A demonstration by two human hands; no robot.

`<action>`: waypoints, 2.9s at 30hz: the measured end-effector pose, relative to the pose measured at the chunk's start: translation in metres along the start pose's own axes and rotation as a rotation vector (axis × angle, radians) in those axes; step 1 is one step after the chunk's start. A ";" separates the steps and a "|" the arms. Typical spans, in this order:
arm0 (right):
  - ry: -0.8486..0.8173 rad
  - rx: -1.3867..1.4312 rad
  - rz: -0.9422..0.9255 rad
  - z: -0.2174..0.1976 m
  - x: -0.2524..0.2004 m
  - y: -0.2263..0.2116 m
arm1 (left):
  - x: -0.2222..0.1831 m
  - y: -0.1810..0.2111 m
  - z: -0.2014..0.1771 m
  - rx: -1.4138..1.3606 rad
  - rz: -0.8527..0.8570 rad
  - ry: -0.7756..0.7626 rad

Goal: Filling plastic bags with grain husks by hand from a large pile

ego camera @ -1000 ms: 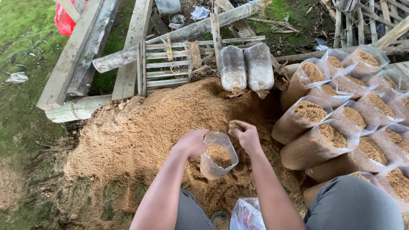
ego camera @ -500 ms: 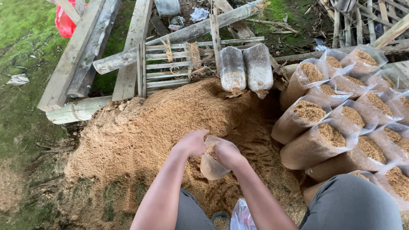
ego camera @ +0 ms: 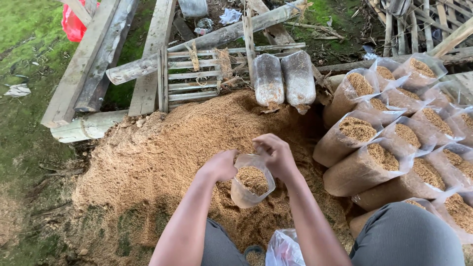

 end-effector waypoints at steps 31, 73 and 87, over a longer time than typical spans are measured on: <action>-0.172 -1.142 0.309 0.088 -0.131 0.273 | -0.026 0.050 -0.024 -0.062 -0.162 -0.107; -0.569 -0.395 0.352 0.016 -0.067 -0.009 | -0.003 -0.010 0.020 0.082 0.003 0.032; -0.443 -0.814 0.727 0.015 -0.153 0.184 | -0.009 0.004 0.009 0.092 0.034 0.005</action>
Point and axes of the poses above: each hand's wrist, its own x-axis towards the middle knuckle, its own z-axis out of the palm, y = z × x, the point moved 5 cm from there along x, towards the middle knuckle, and after that the axes turned 15 degrees about z, right-handed, at the moved point
